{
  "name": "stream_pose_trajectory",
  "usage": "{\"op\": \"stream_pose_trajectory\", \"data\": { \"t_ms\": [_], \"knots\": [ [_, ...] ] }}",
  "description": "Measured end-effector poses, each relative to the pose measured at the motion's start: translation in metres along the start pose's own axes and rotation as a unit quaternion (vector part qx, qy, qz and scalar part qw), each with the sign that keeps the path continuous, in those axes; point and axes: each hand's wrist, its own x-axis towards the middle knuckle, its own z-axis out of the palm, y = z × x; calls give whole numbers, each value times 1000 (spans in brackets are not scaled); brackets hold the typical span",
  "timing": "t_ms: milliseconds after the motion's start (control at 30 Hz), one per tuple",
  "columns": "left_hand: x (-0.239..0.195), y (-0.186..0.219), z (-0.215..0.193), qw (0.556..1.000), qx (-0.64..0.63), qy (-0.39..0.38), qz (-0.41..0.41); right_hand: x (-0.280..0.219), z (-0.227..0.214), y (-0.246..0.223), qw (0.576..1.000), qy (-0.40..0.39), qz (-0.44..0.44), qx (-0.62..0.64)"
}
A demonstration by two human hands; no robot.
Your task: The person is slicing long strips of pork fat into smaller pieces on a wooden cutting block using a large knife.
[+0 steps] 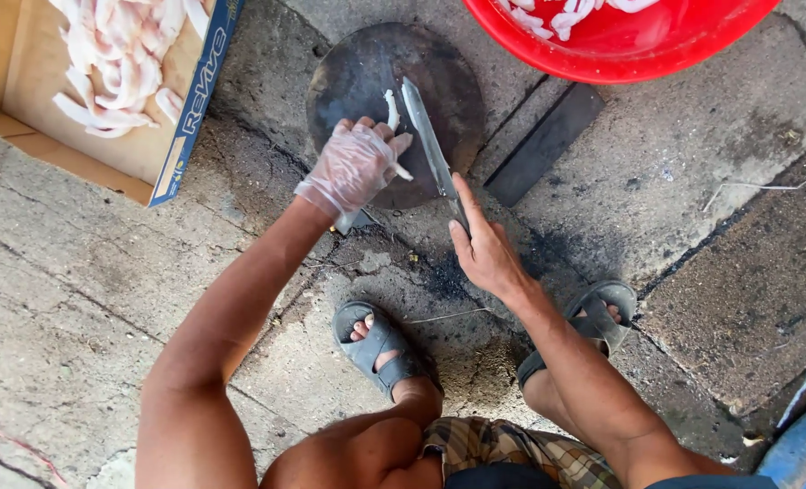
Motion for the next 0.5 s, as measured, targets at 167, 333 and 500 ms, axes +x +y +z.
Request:
{"op": "stream_pose_trajectory", "data": {
  "t_ms": [167,333,500],
  "knots": [
    [-2,10,11,995,34,66,65,-2,-3,2,999,-28,23,-28],
    [-2,3,12,987,-75,143,9,-2,-10,9,999,24,35,15],
    [-8,31,-104,838,-501,170,-136,-1,-7,20,998,50,1,30]
  ]
}}
